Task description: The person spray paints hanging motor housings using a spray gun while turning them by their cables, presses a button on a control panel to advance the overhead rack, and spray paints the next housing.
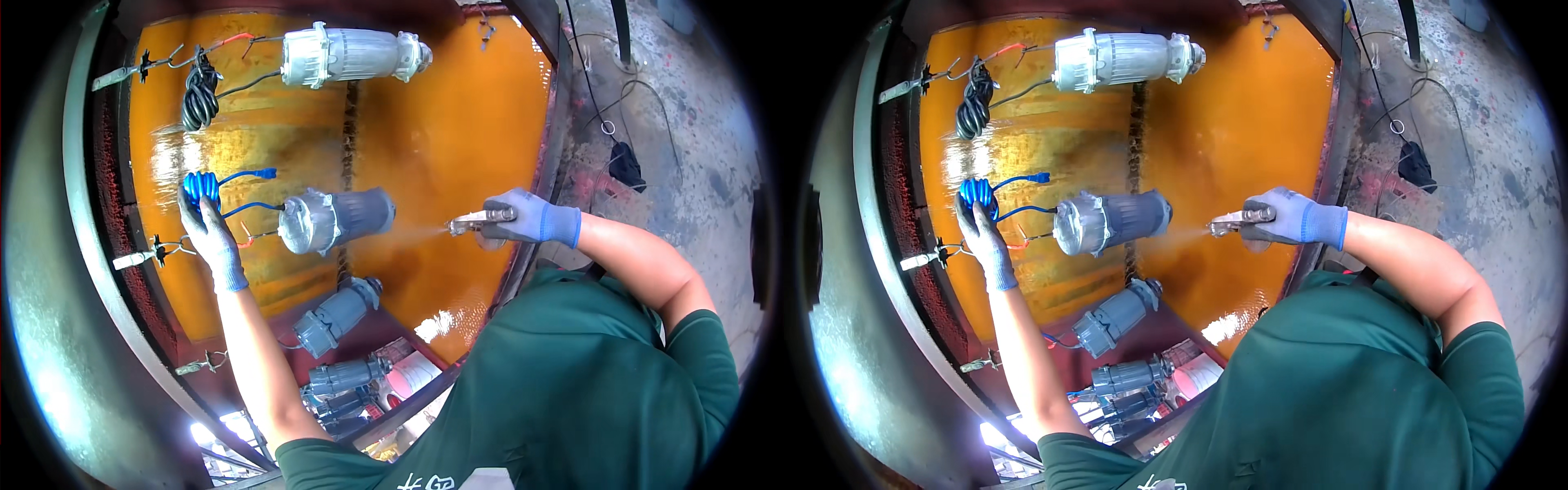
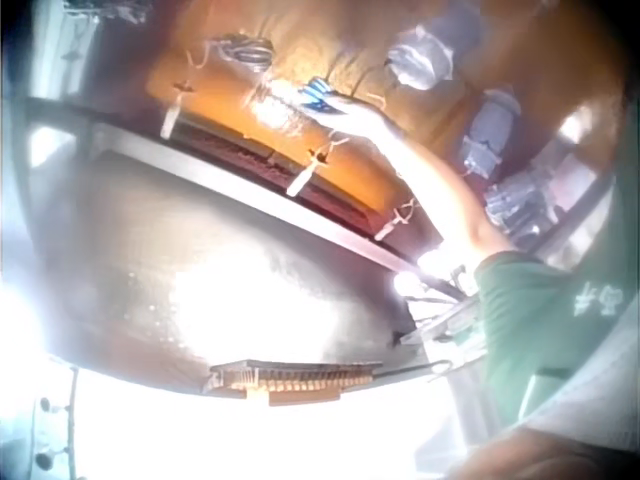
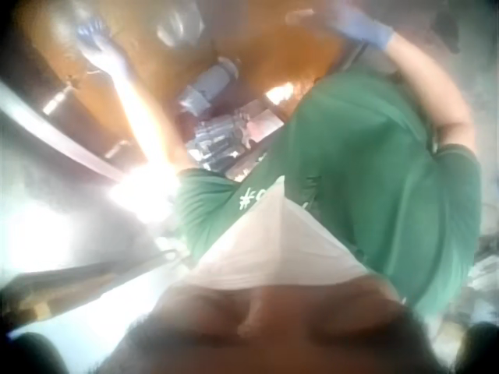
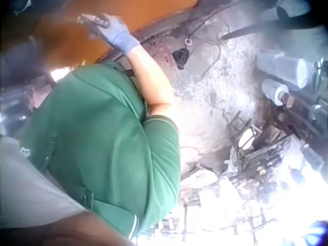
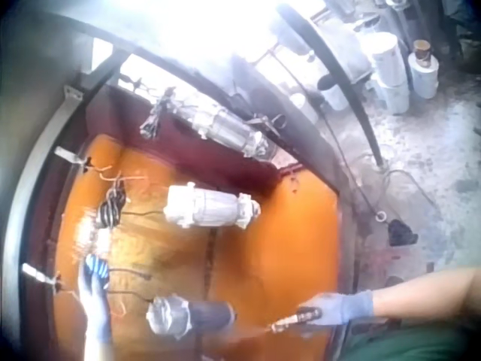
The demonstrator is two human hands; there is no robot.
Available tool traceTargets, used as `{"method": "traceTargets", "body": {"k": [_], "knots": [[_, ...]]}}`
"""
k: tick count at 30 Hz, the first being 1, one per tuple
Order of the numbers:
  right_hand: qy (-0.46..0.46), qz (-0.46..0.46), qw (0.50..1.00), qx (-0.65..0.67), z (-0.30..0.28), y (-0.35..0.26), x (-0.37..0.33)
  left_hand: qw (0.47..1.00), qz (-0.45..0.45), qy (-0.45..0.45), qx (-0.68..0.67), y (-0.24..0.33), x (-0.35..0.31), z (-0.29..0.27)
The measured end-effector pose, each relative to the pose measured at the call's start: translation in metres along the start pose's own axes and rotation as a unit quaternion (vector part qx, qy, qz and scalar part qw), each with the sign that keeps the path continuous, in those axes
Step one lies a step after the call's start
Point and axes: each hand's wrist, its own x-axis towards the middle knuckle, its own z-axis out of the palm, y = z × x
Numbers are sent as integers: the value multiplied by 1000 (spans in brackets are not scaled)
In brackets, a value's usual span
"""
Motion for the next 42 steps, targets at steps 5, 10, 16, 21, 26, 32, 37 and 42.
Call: {"method": "traceTargets", "body": {"k": [5, 10, 16, 21, 26, 32, 37, 42], "knots": [[122, 119, 982, 77, 0, -14, 6, 1000, 4, -4, 18, -1, -8, 0], [-24, 15, 999, -27, -7, -11, 8, 999, -6, 22, 23, -7, -15, -8], [2, -69, 997, 28, -17, -19, 17, 997, 2, 55, 47, -9, -29, -9], [71, -47, 996, 30, -19, -31, 24, 995, 0, 75, 73, 1, -38, -14], [7, -107, 994, 28, -20, -38, 22, 989, -6, 103, 102, 12, -49, -14], [123, -23, 990, 66, -15, -29, 19, 990, -11, 113, 78, 21, -60, -13], [-40, 18, 982, -183, -13, -7, 12, 986, -27, 136, 88, 26, -63, -14], [45, 18, 971, -232, -9, 11, 14, 986, -17, 131, 103, 23, -67, -15]]}}
